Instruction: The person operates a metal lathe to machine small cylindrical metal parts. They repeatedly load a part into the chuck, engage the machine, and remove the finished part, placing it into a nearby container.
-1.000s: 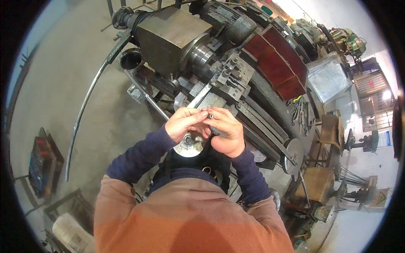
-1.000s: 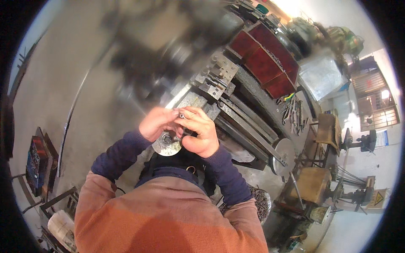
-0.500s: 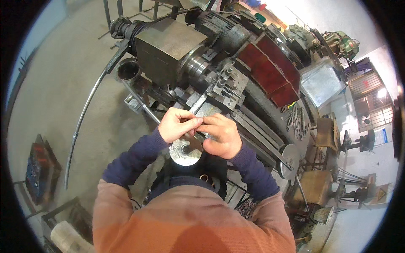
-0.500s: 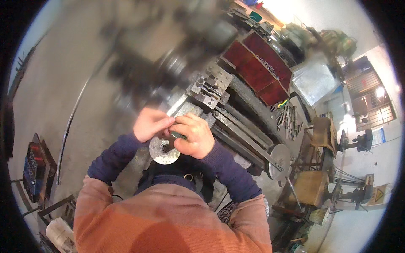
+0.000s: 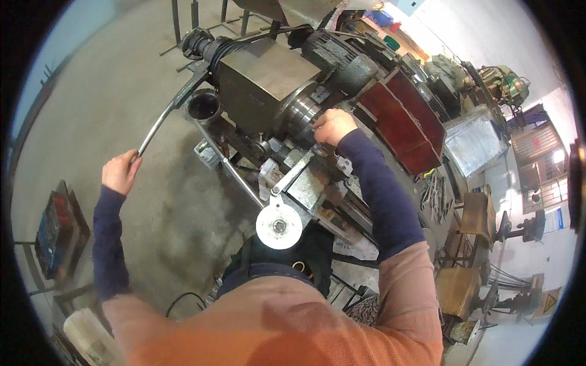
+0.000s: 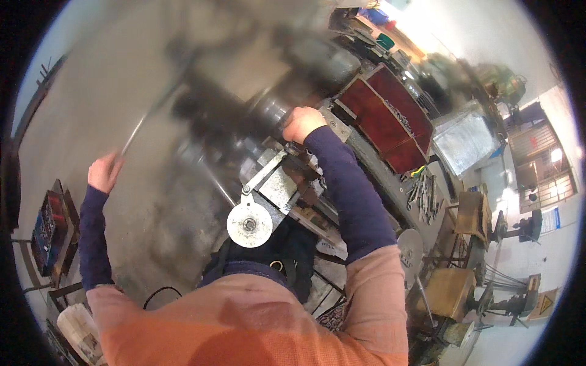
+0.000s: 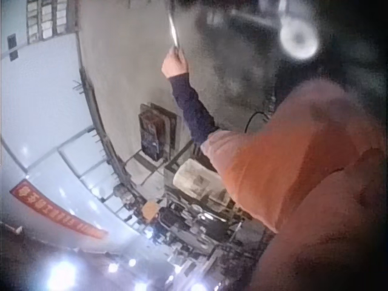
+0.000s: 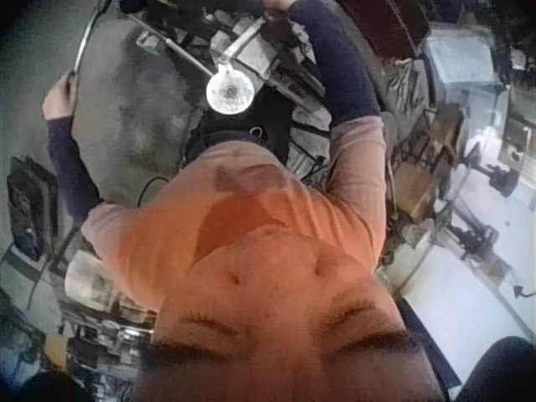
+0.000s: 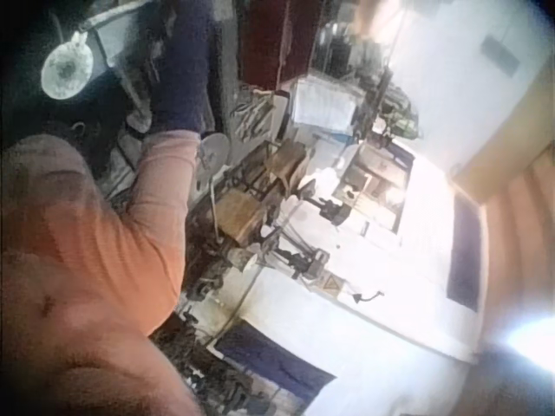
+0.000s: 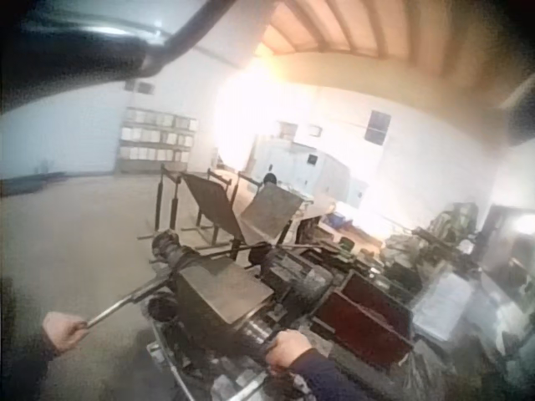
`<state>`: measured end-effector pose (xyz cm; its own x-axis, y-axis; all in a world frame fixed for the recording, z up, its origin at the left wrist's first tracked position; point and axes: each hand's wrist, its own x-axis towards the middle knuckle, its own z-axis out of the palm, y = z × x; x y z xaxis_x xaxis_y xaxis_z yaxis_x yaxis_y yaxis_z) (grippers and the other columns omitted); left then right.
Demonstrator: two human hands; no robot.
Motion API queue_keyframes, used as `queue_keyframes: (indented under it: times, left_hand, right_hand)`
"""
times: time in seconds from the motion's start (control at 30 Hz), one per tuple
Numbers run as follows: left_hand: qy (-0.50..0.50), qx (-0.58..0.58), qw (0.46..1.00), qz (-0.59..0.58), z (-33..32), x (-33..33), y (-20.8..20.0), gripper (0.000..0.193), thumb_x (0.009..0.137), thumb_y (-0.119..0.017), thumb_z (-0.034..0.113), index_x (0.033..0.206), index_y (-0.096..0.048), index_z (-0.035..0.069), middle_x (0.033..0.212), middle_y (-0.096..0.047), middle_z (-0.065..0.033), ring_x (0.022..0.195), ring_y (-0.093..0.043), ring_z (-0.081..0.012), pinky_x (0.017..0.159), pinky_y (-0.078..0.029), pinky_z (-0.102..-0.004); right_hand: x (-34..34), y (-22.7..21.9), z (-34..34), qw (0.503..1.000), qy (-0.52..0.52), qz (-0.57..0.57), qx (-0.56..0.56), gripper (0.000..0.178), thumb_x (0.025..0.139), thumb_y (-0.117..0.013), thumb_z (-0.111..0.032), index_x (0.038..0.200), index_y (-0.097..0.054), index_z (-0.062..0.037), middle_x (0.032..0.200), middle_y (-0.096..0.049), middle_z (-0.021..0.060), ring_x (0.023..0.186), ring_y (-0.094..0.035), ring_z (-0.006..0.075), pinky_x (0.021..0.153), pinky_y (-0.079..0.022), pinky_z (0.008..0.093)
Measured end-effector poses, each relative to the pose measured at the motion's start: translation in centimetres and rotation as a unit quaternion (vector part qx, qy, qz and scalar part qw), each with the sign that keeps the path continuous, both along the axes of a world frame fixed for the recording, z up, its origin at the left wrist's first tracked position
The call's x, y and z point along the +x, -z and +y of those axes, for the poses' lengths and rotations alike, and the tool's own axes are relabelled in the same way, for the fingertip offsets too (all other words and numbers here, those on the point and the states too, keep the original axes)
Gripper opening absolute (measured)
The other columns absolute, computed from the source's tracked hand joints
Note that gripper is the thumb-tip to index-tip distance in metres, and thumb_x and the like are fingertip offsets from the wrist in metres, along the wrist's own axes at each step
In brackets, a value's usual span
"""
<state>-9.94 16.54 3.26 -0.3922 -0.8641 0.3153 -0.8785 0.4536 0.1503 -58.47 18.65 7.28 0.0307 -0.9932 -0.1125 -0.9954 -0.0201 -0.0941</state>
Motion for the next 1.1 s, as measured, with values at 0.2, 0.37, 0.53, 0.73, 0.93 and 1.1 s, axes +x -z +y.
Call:
queue_keyframes:
  times: [0.2,0.37,0.53,0.73,0.93,1.1]
  left_hand:
    - [-0.061,0.042,0.993,0.093,2.1,2.5,1.5,0.026,0.08,-0.059,0.018,0.102,-0.057,0.004,0.081,-0.057,-0.0135,0.065,-0.057,-0.0242,0.059,-0.044,-0.0335]
    - [-0.062,0.032,0.994,0.087,-0.1,4.9,5.7,0.032,0.076,-0.062,0.022,0.102,-0.057,0.005,0.086,-0.058,-0.0162,0.073,-0.059,-0.03,0.064,-0.046,-0.0382]
    - [-0.148,0.069,0.983,-0.083,-1.8,3.0,4.7,0.024,0.074,-0.058,0.018,0.095,-0.056,0.008,0.08,-0.061,-0.0171,0.075,-0.059,-0.036,0.068,-0.047,-0.0449]
    - [-0.227,0.038,0.935,-0.271,-16.9,13.5,4.3,0.011,0.071,-0.054,0.008,0.079,-0.063,0.007,0.082,-0.063,-0.0136,0.077,-0.062,-0.0317,0.066,-0.05,-0.0423]
    - [-0.316,0.104,0.918,-0.215,-21.4,14.5,7.8,0.029,0.071,-0.059,0.007,0.1,-0.061,0.009,0.102,-0.062,-0.0104,0.096,-0.059,-0.0274,0.081,-0.048,-0.0389]
    - [-0.066,-0.169,0.971,0.157,-16.0,1.6,6.9,0.031,0.068,-0.058,0.014,0.099,-0.062,0.011,0.107,-0.061,-0.0078,0.106,-0.053,-0.026,0.092,-0.041,-0.0368]
  right_hand:
    - [-0.7,0.3,-0.4,0.993,0.001,-0.118,0.006,0.037,0.053,-0.06,-0.019,0.087,-0.07,-0.0113,0.084,-0.064,0.0159,0.082,-0.062,0.0301,0.079,-0.049,0.0329]
    - [-0.2,-0.5,-1.5,0.994,-0.025,-0.097,0.036,0.036,0.053,-0.06,-0.019,0.086,-0.07,-0.0099,0.082,-0.064,0.0182,0.08,-0.063,0.0306,0.079,-0.049,0.0334]
    - [-0.6,-0.5,-1.2,0.99,-0.067,-0.12,0.013,0.031,0.056,-0.058,-0.02,0.081,-0.069,-0.0067,0.073,-0.062,0.0186,0.072,-0.062,0.0318,0.071,-0.05,0.0349]
    - [0.4,-1.3,-1.0,0.984,-0.017,-0.177,0.03,0.032,0.054,-0.056,-0.019,0.078,-0.067,-0.0017,0.068,-0.059,0.0206,0.066,-0.061,0.0312,0.062,-0.048,0.0346]
    - [0.0,-1.2,-1.0,0.988,-0.049,-0.146,0.014,0.031,0.053,-0.056,-0.019,0.077,-0.068,-0.0024,0.069,-0.061,0.0192,0.066,-0.061,0.0314,0.064,-0.049,0.0353]
    - [-0.4,-0.9,0.7,0.984,-0.088,-0.095,-0.119,0.031,0.052,-0.059,-0.017,0.08,-0.067,-0.0068,0.085,-0.063,0.0155,0.087,-0.058,0.0295,0.081,-0.045,0.0364]
